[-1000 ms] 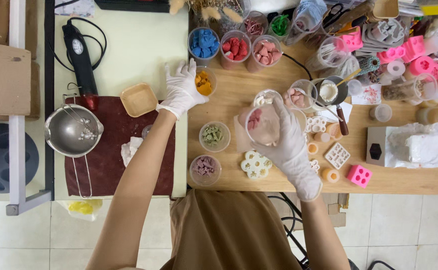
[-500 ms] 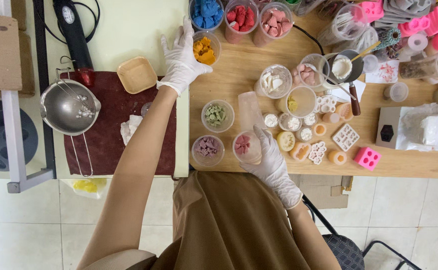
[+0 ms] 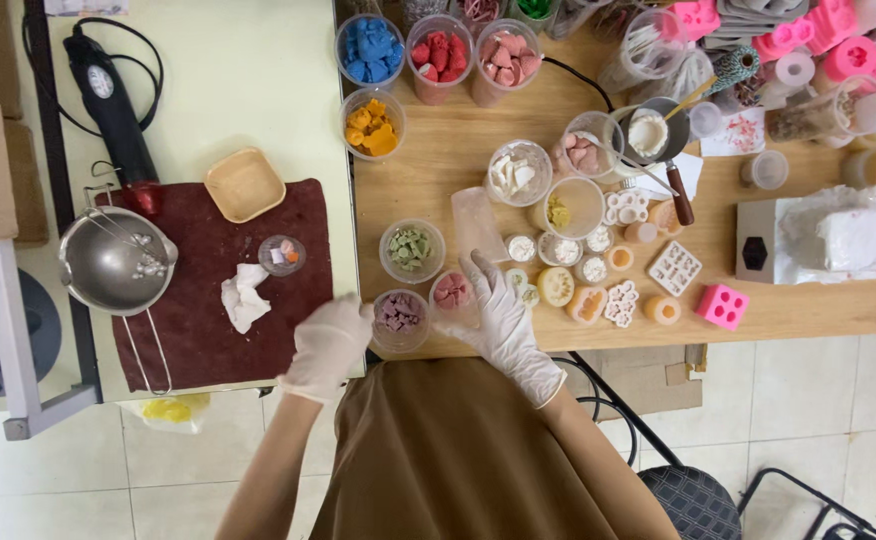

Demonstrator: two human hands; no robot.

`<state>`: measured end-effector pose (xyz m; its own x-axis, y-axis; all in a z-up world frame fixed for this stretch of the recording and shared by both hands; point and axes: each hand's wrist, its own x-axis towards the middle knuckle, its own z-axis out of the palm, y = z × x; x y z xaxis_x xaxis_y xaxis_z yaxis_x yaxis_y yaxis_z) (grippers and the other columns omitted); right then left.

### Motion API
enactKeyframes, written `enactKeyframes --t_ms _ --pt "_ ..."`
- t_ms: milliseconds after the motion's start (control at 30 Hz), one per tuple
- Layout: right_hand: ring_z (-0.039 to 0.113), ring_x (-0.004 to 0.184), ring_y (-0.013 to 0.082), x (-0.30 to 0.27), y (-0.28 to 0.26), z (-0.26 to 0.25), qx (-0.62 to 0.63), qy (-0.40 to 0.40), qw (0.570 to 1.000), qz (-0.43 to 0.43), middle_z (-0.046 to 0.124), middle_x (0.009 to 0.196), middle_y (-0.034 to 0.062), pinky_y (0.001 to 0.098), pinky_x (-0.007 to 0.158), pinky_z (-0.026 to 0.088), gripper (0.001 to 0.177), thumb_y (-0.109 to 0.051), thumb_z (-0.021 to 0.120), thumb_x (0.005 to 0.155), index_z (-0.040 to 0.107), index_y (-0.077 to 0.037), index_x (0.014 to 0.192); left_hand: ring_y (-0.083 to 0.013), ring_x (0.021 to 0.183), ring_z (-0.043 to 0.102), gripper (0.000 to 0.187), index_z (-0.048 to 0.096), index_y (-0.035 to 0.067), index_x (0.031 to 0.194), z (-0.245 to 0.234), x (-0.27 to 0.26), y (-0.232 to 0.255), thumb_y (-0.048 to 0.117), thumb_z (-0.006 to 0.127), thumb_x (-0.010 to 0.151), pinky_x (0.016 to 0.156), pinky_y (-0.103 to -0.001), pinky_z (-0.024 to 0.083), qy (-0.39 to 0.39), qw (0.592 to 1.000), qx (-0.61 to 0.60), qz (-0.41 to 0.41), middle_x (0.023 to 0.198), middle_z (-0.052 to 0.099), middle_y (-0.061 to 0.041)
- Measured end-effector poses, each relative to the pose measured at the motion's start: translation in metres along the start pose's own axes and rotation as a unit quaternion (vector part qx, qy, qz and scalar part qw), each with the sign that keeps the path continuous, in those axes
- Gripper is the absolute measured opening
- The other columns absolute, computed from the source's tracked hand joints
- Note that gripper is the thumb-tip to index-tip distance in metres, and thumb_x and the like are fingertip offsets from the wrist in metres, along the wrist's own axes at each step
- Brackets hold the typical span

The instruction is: The person prepares decorative elements for candles by using a heat gun to smooth surfaces of small wax shapes and organizing them into various containers.

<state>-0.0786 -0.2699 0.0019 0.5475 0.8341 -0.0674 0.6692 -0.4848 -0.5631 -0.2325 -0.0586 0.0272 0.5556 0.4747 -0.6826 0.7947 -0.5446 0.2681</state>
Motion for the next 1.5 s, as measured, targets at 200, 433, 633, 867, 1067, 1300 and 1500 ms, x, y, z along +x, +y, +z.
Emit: enactKeyframes --t_ms 200,433,633,867,1067,1300,1500 --pt "0.049 0.139 0.0386 0.051 -0.035 0.004 -0.021 0.011 0.999 0.026 0.044 0.158 0.0186 0.0470 0.116 0.042 0.097 -0.046 0.087 0.083 0.036 -0.012 0.159 -0.0469 0.101 0.066 0.037 0.061 0.008 0.117 0.054 -0.011 -0.012 0.040 0.052 0.101 0.088 -0.052 0.053 0.012 0.988 -0.140 -0.061 0.102 0.071 -0.027" --pt "0.047 0.128 0.0428 0.109 -0.074 0.020 -0.110 -0.095 0.982 0.123 0.035 0.152 0.0260 0.0478 0.101 0.046 0.120 -0.048 0.092 0.061 0.027 -0.009 0.154 -0.0521 0.096 0.062 0.030 0.060 0.005 0.112 0.044 -0.013 -0.011 0.031 0.057 0.098 0.082 -0.054 0.051 0.015 0.968 -0.242 -0.064 0.097 0.068 -0.032" --pt "0.051 0.122 0.0412 0.118 -0.051 0.029 -0.070 -0.075 0.990 0.097 0.043 0.142 0.0251 0.0443 0.100 0.048 0.118 -0.042 0.095 0.060 0.030 -0.010 0.154 -0.0365 0.076 0.071 0.023 0.060 0.004 0.110 0.013 -0.031 0.000 0.024 0.054 0.100 0.068 -0.044 0.055 -0.046 0.942 -0.308 -0.123 0.082 0.070 -0.021" --pt "0.053 0.122 0.0405 0.127 -0.023 0.021 -0.023 -0.062 0.998 0.010 0.049 0.137 0.0225 0.0436 0.100 0.049 0.109 -0.038 0.093 0.060 0.039 -0.010 0.150 -0.0183 0.079 0.075 0.015 0.064 -0.001 0.094 -0.013 -0.033 -0.008 0.014 0.059 0.095 0.071 -0.030 0.060 0.005 0.857 -0.511 -0.066 0.085 0.075 -0.010" --pt "0.052 0.123 0.0414 0.125 -0.013 0.015 0.043 -0.040 0.996 -0.065 0.049 0.134 0.0257 0.0463 0.104 0.046 0.107 -0.048 0.098 0.060 0.042 -0.005 0.141 -0.0152 0.084 0.075 0.019 0.066 0.001 0.097 -0.099 -0.033 0.053 0.016 0.056 0.095 0.078 -0.027 0.057 0.043 0.872 -0.487 0.001 0.090 0.076 -0.010" --pt "0.051 0.119 0.0418 0.095 0.021 -0.027 0.091 0.017 0.996 -0.011 0.048 0.131 0.0282 0.0450 0.104 0.045 0.136 -0.035 0.097 0.051 0.020 0.010 0.154 -0.0223 0.074 0.075 0.024 0.059 -0.009 0.102 -0.115 0.089 0.112 0.014 0.056 0.098 0.066 -0.031 0.059 -0.011 0.834 -0.541 0.105 0.090 0.077 -0.019" --pt "0.054 0.137 0.0371 0.086 0.059 -0.067 0.061 0.055 0.995 -0.049 0.051 0.151 0.0193 0.0415 0.116 0.045 0.109 -0.035 0.097 0.072 0.037 -0.007 0.158 -0.0222 0.074 0.073 0.021 0.064 -0.002 0.105 -0.086 0.157 0.130 0.015 0.054 0.096 0.066 -0.031 0.060 0.032 0.822 -0.550 0.143 0.091 0.074 -0.017"
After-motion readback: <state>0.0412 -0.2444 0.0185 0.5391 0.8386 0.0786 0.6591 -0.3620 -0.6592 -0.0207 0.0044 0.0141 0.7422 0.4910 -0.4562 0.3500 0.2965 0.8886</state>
